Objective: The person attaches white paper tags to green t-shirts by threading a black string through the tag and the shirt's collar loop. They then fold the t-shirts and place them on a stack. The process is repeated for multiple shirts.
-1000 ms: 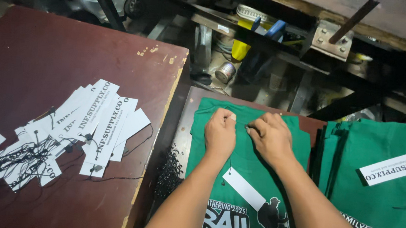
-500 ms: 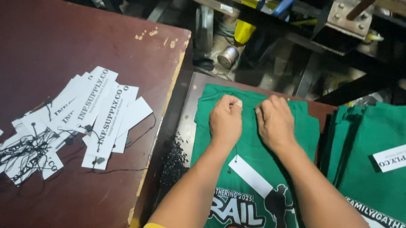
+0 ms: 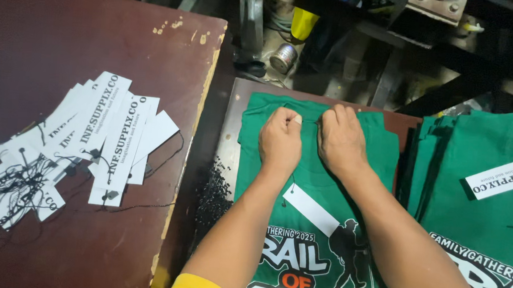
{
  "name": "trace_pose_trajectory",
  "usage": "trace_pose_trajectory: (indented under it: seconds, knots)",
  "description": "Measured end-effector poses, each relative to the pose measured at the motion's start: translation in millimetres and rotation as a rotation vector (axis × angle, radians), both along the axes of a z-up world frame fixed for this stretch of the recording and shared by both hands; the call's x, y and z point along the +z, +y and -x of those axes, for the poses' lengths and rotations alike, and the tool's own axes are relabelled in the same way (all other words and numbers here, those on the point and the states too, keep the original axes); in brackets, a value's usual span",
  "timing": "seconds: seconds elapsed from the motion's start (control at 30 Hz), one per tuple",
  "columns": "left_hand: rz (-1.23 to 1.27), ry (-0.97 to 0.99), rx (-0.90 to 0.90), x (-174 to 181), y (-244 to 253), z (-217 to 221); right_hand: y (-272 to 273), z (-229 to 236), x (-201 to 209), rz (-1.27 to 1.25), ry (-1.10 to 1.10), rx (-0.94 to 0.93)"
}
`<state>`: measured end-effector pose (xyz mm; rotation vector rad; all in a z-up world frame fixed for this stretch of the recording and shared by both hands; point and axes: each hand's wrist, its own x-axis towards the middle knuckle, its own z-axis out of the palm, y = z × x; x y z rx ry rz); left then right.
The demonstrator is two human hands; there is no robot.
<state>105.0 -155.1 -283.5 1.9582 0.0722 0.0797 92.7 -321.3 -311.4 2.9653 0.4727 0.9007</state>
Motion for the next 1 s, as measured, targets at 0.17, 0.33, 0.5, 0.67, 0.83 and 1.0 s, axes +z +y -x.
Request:
trace_pose_trajectory:
  seconds: [0.17,0.33,0.5,0.67,0.83,1.0]
  knots:
    - [-0.016,-0.012,-0.004,-4,-2,-1,5,4,11,-0.128,0.054,-0.006]
    - [-0.015,-0.011,0.006,-5,-1,-2,6,5,17,-0.292,0.111,0.011]
    - [-0.019,0.016,-0.018,0,1,-1,5,5,15,-0.239,0.089,0.028]
    - [-0.011,0.017,-0.012,0,1,0,7,6,16,-0.21,0.098,0.023]
    - [-0.01,-0.025,-0.023,0,1,0,10,8,17,-0.174,0.083,0.004]
    - [-0.007,-0.022,-0.028,5,2,1,10,10,12,-0.159,0.039,-0.01]
